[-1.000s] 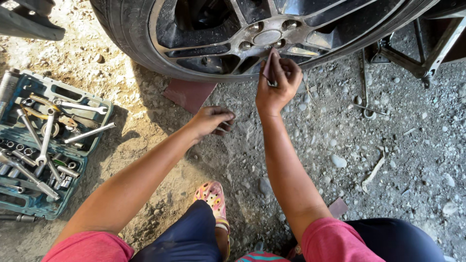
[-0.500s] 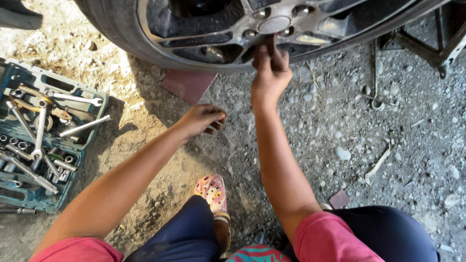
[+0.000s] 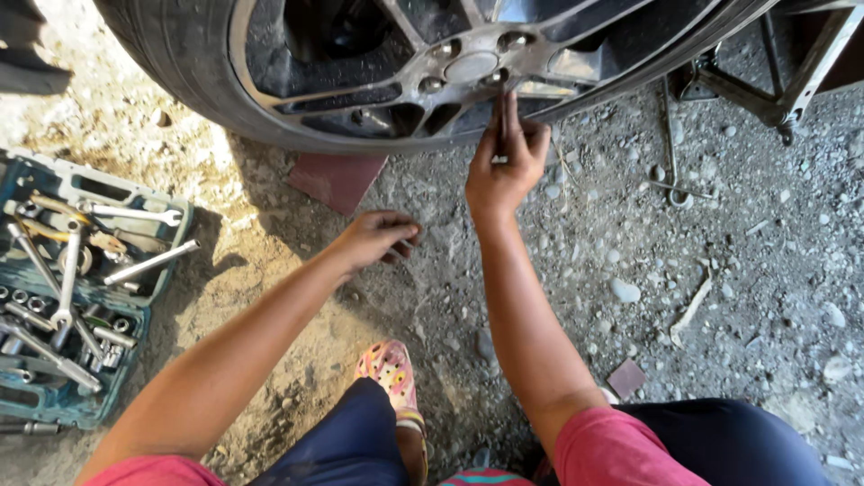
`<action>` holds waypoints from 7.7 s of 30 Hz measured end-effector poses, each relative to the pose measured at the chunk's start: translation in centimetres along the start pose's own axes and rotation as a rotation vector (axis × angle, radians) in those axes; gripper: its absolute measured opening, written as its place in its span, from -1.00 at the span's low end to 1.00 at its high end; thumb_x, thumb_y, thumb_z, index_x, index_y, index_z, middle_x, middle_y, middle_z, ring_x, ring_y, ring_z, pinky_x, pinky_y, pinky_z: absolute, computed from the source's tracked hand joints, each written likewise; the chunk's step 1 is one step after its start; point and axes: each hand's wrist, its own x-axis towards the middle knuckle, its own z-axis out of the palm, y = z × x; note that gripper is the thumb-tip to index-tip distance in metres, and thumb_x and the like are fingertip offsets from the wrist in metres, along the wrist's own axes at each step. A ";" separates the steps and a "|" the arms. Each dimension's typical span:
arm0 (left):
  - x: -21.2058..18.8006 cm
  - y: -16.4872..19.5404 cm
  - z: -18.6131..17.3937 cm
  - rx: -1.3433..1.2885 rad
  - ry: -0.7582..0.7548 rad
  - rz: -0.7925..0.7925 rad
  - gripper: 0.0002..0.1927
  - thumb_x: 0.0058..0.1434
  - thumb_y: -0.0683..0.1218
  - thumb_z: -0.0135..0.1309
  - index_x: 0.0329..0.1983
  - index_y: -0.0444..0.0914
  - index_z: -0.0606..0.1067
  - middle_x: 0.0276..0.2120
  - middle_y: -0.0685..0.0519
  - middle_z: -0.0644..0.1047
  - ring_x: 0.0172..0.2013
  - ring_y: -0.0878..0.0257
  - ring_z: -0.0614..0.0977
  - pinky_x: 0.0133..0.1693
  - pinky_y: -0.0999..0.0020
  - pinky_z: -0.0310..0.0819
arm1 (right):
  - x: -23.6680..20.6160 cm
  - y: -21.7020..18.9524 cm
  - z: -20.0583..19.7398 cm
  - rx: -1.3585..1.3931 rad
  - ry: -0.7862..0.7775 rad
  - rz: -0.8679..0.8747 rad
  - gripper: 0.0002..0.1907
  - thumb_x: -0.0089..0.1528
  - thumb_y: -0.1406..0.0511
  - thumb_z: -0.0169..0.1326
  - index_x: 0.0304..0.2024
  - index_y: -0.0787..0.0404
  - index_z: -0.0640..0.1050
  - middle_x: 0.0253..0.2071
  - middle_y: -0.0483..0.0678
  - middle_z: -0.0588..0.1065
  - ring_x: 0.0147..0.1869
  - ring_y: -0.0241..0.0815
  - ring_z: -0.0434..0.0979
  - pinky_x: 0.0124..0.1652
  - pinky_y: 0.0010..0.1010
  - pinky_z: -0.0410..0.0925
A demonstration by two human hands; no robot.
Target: The person uses a lug wrench to loosen the lug nuts on a car wheel, then sands the wheel rim with a piece of sandpaper, and finally kneels beside the car and cranks a scissor jack placed under the vehicle body.
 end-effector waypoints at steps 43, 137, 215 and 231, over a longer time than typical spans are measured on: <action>-3.5 -1.9 -0.1 0.149 -0.019 -0.116 -0.74 0.36 0.04 0.05 0.00 -0.15 0.58 -0.23 0.17 0.67 -0.28 0.38 0.66 -0.26 0.39 0.55 | -1.6 -3.3 0.8 0.609 -0.750 0.584 -0.86 0.39 0.34 0.17 -0.05 0.27 0.65 -0.25 -0.07 0.54 -0.19 -0.28 0.49 -0.17 -0.49 0.38; -1.2 -4.1 3.8 0.213 -0.163 -0.028 -0.74 0.30 0.05 0.10 -0.11 -0.20 0.60 -0.32 0.15 0.65 -0.40 0.38 0.64 -0.39 0.39 0.46 | 2.3 -5.5 -0.5 0.189 0.066 -0.016 -0.59 0.33 0.49 0.16 0.19 0.02 0.59 -0.16 -0.03 0.45 -0.16 -0.29 0.48 -0.23 -0.47 0.42; 0.6 -6.0 16.4 -0.021 -0.559 -0.016 -0.70 0.37 0.04 0.03 0.00 -0.23 0.55 -0.18 0.08 0.62 -0.27 0.32 0.64 -0.27 0.36 0.52 | 5.2 -1.5 -1.0 0.165 -0.013 -0.099 -0.53 0.30 0.51 0.13 0.24 0.11 0.53 0.04 0.06 0.47 0.04 -0.15 0.53 -0.01 -0.39 0.44; 0.6 -4.7 15.7 -0.088 -0.544 0.013 -0.69 0.38 0.04 -0.01 0.04 -0.20 0.56 -0.13 0.10 0.65 -0.21 0.33 0.65 -0.20 0.36 0.52 | 6.7 -2.9 -3.5 0.220 -0.216 0.072 -0.64 0.35 0.49 0.17 0.18 0.15 0.61 -0.21 -0.07 0.45 -0.19 -0.25 0.42 -0.19 -0.49 0.33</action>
